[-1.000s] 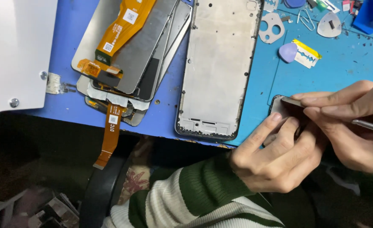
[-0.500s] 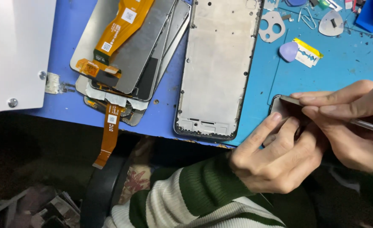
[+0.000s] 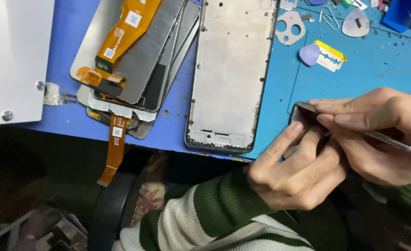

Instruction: The person pries along the edge of a phone display assembly with a thin blade to separate it, then applies a strip of tape to the back of the display and writes on the tape with a pencil. They then use tweezers to work on the flex cable area of the display and reposition the assembly on the workbench.

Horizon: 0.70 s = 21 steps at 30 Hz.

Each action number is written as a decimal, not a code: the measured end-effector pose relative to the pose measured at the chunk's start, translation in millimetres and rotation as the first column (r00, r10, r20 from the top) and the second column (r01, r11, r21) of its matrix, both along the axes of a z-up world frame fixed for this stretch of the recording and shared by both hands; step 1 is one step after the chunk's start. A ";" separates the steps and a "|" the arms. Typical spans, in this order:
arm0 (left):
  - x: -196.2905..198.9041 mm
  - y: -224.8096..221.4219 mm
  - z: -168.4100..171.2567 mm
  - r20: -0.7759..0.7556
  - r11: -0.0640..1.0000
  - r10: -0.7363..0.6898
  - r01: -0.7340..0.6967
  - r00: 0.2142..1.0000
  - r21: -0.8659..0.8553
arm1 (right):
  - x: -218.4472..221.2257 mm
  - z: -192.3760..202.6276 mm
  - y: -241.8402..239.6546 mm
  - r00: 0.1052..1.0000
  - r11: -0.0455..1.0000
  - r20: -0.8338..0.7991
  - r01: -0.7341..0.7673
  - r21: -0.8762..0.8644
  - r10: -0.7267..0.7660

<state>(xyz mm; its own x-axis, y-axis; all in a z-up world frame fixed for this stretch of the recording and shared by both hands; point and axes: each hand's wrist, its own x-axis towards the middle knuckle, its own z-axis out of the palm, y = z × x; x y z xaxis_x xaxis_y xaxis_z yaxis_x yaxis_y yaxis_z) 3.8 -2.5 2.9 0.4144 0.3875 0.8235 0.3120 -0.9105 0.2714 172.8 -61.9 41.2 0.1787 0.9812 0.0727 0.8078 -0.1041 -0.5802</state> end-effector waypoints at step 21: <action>-0.6 -1.1 0.8 -0.012 1.000 -0.014 0.014 1.000 0.002 | 0.1 -5.1 1.2 0.985 0.929 -0.057 -0.133 0.346 0.163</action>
